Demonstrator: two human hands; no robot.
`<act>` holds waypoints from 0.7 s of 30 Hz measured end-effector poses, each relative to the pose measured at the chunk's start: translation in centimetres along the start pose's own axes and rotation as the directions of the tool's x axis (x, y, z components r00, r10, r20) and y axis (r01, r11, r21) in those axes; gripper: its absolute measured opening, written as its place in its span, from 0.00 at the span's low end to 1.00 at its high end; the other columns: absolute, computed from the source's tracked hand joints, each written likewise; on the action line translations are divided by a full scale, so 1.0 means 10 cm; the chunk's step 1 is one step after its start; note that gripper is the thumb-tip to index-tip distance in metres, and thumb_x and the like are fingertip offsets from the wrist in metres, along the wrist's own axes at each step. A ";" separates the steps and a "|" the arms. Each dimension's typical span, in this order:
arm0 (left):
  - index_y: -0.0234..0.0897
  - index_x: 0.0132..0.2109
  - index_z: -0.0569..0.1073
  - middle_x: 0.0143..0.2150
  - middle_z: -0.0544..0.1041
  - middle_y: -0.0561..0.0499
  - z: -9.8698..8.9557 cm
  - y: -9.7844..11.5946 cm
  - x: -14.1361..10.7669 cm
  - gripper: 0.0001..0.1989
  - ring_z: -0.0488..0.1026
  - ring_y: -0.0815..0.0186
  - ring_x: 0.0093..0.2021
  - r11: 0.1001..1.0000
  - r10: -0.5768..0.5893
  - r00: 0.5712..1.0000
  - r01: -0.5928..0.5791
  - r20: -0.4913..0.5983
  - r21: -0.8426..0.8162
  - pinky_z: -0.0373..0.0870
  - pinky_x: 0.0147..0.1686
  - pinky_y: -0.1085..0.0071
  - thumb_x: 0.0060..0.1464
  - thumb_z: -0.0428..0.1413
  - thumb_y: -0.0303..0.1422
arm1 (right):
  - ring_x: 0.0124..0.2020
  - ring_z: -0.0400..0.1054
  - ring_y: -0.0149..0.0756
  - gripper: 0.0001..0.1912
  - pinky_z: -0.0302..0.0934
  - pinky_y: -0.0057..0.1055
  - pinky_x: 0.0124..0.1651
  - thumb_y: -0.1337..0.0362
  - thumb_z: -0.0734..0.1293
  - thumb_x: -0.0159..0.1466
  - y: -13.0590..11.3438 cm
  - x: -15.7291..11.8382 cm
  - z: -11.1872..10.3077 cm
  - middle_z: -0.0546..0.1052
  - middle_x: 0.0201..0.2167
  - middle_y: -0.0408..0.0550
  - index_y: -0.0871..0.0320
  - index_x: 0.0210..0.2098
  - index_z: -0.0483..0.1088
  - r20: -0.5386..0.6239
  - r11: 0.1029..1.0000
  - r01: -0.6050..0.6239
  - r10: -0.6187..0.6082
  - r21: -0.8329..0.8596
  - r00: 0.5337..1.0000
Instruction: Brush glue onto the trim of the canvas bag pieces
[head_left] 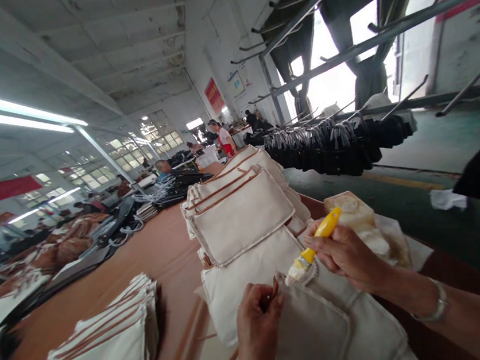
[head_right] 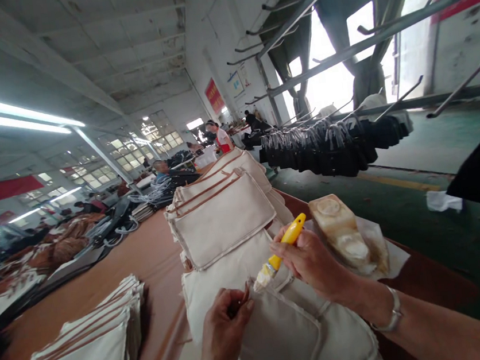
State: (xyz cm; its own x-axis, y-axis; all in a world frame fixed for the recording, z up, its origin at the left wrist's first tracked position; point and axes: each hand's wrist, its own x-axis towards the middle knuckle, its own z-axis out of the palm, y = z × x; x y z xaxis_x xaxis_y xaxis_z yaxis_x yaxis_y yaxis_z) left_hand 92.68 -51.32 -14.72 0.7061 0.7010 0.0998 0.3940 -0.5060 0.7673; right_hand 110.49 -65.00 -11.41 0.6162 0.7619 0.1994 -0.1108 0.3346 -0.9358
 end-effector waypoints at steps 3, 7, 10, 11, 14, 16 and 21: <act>0.37 0.30 0.74 0.32 0.66 0.54 0.07 0.08 -0.10 0.10 0.65 0.68 0.31 0.990 0.055 0.998 -0.050 0.034 -0.134 0.61 0.31 0.74 0.53 0.59 0.39 | 0.14 0.47 0.23 0.14 0.42 0.23 0.17 0.56 0.68 0.64 0.01 0.04 -0.03 0.58 0.13 0.33 0.58 0.31 0.63 0.016 0.993 0.042 -0.041 -0.110 0.999; 0.37 0.30 0.75 0.31 0.66 0.54 0.16 0.08 -0.14 0.11 0.65 0.69 0.31 0.973 0.074 0.997 -0.065 0.034 -0.222 0.60 0.31 0.75 0.53 0.61 0.40 | 0.16 0.50 0.25 0.10 0.44 0.24 0.19 0.58 0.66 0.66 -0.01 0.03 -0.14 0.59 0.15 0.34 0.59 0.34 0.65 -0.039 0.980 0.121 -0.128 -0.160 0.991; 0.37 0.31 0.77 0.30 0.68 0.53 0.20 0.05 -0.13 0.12 0.66 0.68 0.31 0.968 0.065 0.998 -0.059 0.017 -0.244 0.60 0.31 0.75 0.52 0.61 0.42 | 0.16 0.50 0.25 0.08 0.43 0.24 0.19 0.60 0.66 0.67 -0.06 -0.07 -0.18 0.59 0.16 0.34 0.58 0.35 0.65 -0.009 0.983 0.098 -0.101 -0.154 0.995; 0.37 0.31 0.78 0.30 0.68 0.53 0.21 0.05 -0.14 0.12 0.67 0.68 0.31 0.967 0.066 0.998 -0.059 0.020 -0.247 0.61 0.31 0.75 0.52 0.62 0.43 | 0.17 0.50 0.25 0.08 0.44 0.24 0.19 0.60 0.66 0.66 -0.06 -0.10 -0.18 0.60 0.16 0.34 0.58 0.35 0.65 0.021 0.981 0.079 -0.077 -0.177 0.997; 0.38 0.31 0.78 0.30 0.69 0.52 0.24 0.07 -0.17 0.12 0.68 0.68 0.31 0.971 0.121 0.992 -0.111 0.033 -0.214 0.62 0.30 0.75 0.53 0.61 0.43 | 0.17 0.52 0.26 0.10 0.46 0.24 0.20 0.59 0.68 0.65 -0.07 -0.14 -0.20 0.60 0.16 0.35 0.58 0.33 0.65 0.037 0.970 0.064 -0.057 -0.234 0.998; 0.38 0.32 0.78 0.30 0.71 0.51 0.25 0.09 -0.22 0.12 0.69 0.68 0.30 0.970 0.193 0.980 -0.184 0.040 -0.160 0.63 0.30 0.75 0.55 0.59 0.42 | 0.17 0.51 0.26 0.10 0.45 0.25 0.20 0.58 0.67 0.65 -0.08 -0.11 -0.23 0.59 0.16 0.35 0.58 0.34 0.65 -0.037 0.971 0.093 -0.104 -0.219 0.994; 0.41 0.34 0.79 0.31 0.75 0.48 0.27 0.13 -0.32 0.12 0.72 0.66 0.31 0.938 0.342 0.939 -0.339 0.035 -0.067 0.67 0.31 0.73 0.59 0.55 0.42 | 0.16 0.48 0.25 0.10 0.41 0.24 0.19 0.59 0.67 0.65 -0.18 -0.03 -0.30 0.58 0.15 0.34 0.58 0.33 0.64 -0.074 0.985 0.101 -0.112 -0.139 0.991</act>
State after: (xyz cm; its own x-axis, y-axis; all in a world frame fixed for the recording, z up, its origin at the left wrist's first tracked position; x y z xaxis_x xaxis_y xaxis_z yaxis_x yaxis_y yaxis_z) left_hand 92.55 -55.63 -15.74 0.8183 0.4677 0.3343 0.0903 -0.6789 0.7287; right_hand 112.82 -67.52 -10.64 0.6808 0.6764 0.2811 0.0617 0.3294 -0.9422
